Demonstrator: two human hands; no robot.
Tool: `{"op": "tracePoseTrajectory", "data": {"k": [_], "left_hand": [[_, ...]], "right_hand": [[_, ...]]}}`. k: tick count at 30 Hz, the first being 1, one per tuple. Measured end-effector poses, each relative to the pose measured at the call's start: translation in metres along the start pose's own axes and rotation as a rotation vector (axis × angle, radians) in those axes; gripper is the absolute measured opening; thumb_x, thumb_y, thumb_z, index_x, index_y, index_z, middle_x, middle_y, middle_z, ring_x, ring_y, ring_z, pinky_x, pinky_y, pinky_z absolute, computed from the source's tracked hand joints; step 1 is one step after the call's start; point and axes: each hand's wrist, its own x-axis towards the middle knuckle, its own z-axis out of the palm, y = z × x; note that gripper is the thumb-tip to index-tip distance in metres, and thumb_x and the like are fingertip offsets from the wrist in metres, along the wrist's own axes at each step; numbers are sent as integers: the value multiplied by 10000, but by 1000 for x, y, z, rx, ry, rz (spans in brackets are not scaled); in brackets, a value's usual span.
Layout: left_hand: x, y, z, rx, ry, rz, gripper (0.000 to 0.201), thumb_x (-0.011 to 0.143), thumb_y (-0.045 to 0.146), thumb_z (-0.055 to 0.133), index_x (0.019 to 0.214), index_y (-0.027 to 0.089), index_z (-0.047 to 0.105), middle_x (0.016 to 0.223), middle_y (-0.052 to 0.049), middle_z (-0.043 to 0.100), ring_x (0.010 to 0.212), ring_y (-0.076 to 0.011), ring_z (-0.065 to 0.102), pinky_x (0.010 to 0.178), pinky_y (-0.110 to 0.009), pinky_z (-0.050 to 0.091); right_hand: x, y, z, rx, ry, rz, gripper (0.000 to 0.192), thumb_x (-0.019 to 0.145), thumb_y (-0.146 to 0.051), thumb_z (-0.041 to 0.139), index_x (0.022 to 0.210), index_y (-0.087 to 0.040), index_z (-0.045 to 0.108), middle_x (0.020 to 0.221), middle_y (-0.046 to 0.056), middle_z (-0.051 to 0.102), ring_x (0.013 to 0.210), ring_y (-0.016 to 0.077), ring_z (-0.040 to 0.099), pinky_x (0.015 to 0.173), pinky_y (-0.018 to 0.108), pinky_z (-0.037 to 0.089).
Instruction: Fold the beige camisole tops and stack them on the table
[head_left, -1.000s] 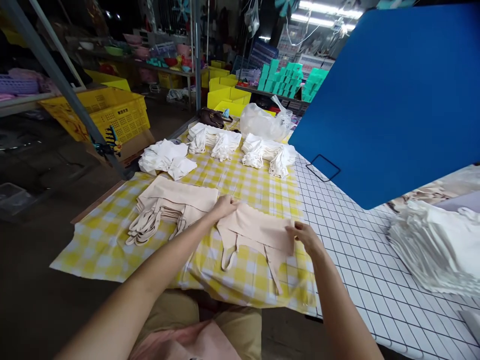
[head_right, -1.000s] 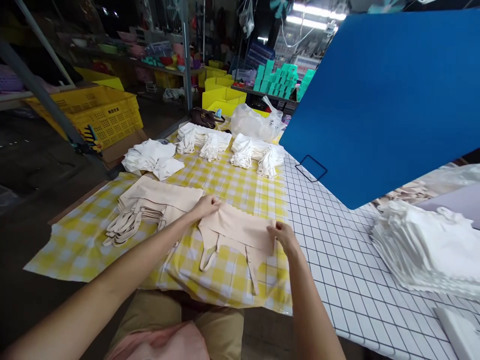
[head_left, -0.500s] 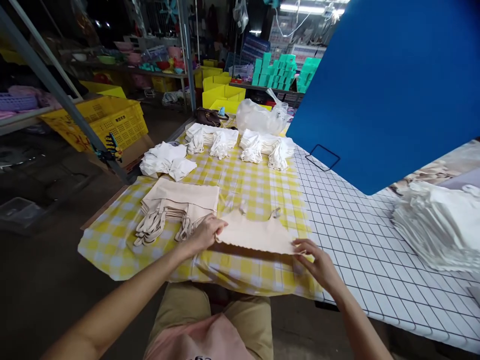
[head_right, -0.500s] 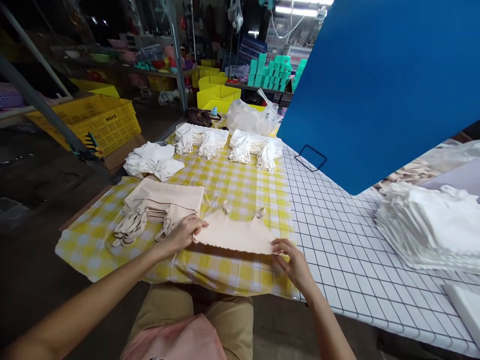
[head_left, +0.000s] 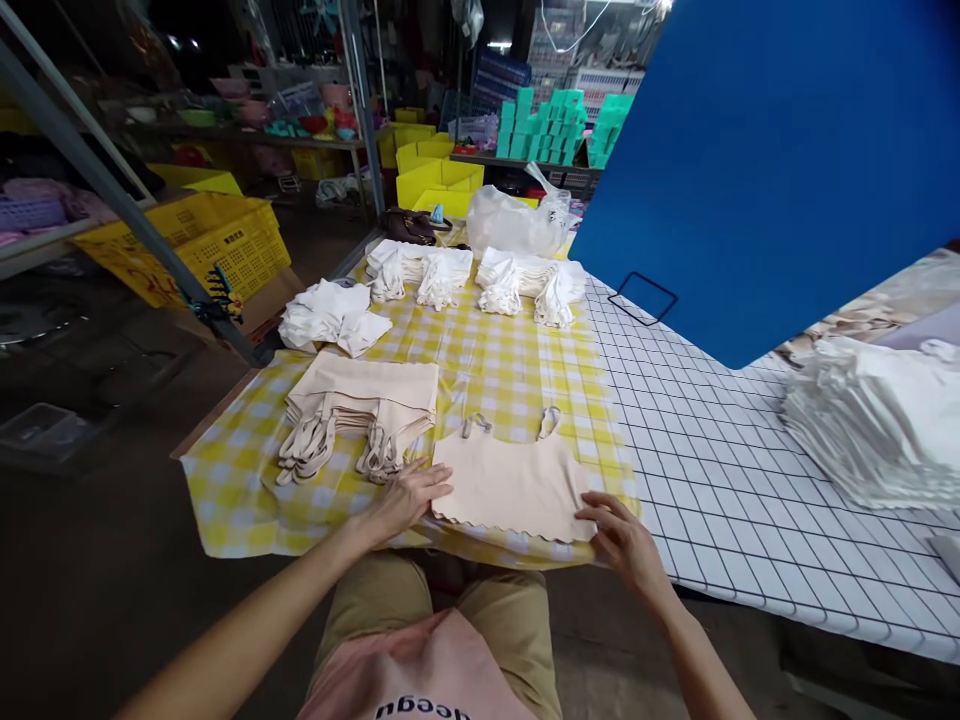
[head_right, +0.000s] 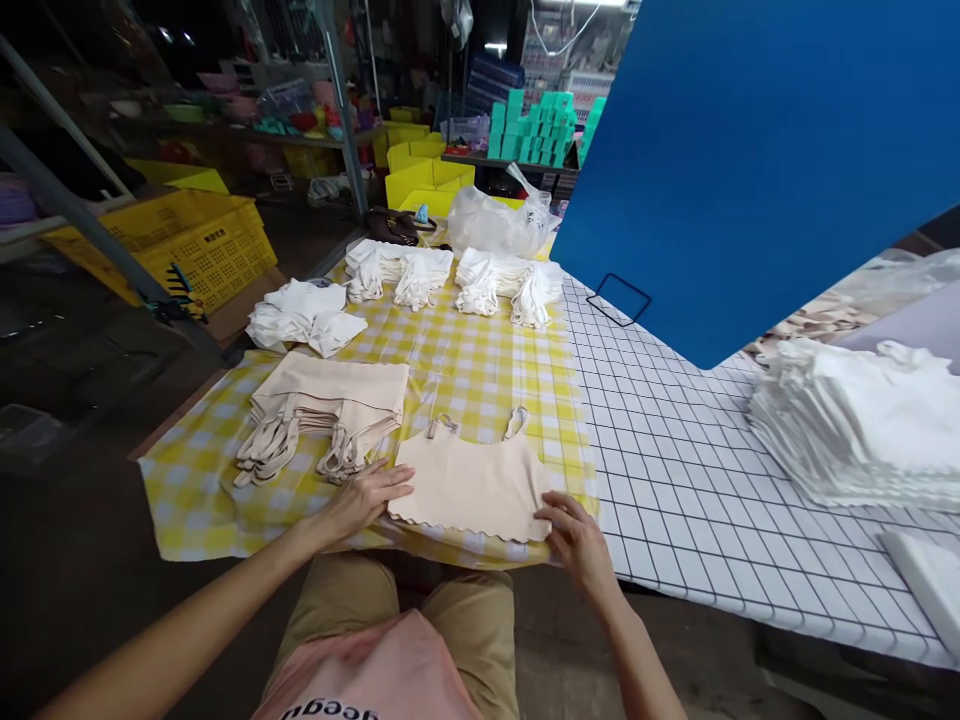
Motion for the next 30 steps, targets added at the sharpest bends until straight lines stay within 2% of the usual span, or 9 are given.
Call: {"op": "tracePoseTrajectory", "data": {"k": [3, 6, 9, 12, 16, 20, 23, 27, 30], "left_hand": [[4, 9, -11, -228, 65, -132, 484, 714, -20, 360, 1024, 209, 651, 1183, -51, 606, 1118, -157, 550, 1057, -434, 320], [5, 23, -37, -556, 205, -232, 394, 746, 69, 398, 990, 208, 673, 1127, -43, 642, 1075, -165, 580, 1024, -378, 374], [-4, 35, -69, -768, 333, -292, 270, 792, 256, 479, 944, 184, 691, 1051, -66, 675, 1042, -216, 592, 946, -362, 442], [-26, 33, -93, -812, 508, -398, 324, 768, 433, 552, 866, 164, 704, 917, -83, 700, 881, -234, 635, 809, -338, 502], [-66, 14, -111, -730, 767, -547, 447, 682, 582, 608, 774, 153, 694, 766, -72, 686, 739, -214, 624, 674, -291, 508], [-104, -10, -130, -598, 927, -643, 468, 654, 617, 611, 736, 160, 673, 774, -62, 675, 746, -210, 616, 693, -281, 506], [-125, -30, -142, -506, 1036, -686, 442, 664, 596, 612, 763, 169, 665, 793, -51, 673, 756, -206, 613, 677, -266, 507], [-131, -60, -157, -471, 1082, -739, 446, 685, 568, 601, 862, 162, 659, 758, -39, 672, 730, -203, 616, 622, -253, 503], [-111, -88, -170, -471, 1009, -732, 466, 684, 564, 587, 870, 141, 648, 744, -43, 675, 686, -194, 612, 564, -231, 479]], "right_hand": [[2, -10, -11, 94, 75, 3, 243, 777, -358, 473, 790, -234, 681, 1083, 100, 618, 988, 262, 592, 806, 379, 486], [5, -37, -34, 227, 176, -9, 220, 778, -399, 523, 773, -235, 669, 1074, 106, 615, 1045, 282, 555, 847, 390, 467], [8, -73, -56, 379, 168, -27, 221, 798, -416, 531, 807, -240, 665, 1007, 100, 624, 972, 266, 572, 737, 324, 499], [12, -105, -60, 442, 96, -88, 220, 813, -407, 529, 766, -228, 649, 801, 72, 618, 782, 220, 584, 605, 265, 485], [27, -142, -40, 412, 35, -209, 267, 827, -403, 514, 658, -212, 597, 627, 34, 556, 623, 177, 541, 545, 245, 444], [47, -179, -9, 389, -36, -303, 282, 867, -366, 456, 662, -205, 562, 608, 21, 542, 554, 140, 502, 517, 234, 396], [60, -202, 13, 407, -70, -317, 295, 887, -368, 420, 686, -199, 554, 616, 17, 542, 564, 129, 495, 527, 229, 374], [82, -221, 37, 468, -49, -258, 355, 873, -427, 422, 626, -190, 517, 569, -3, 471, 533, 112, 429, 492, 218, 333], [113, -226, 55, 587, -52, -171, 371, 831, -492, 456, 615, -190, 474, 565, -20, 421, 529, 106, 392, 473, 212, 319]]}}
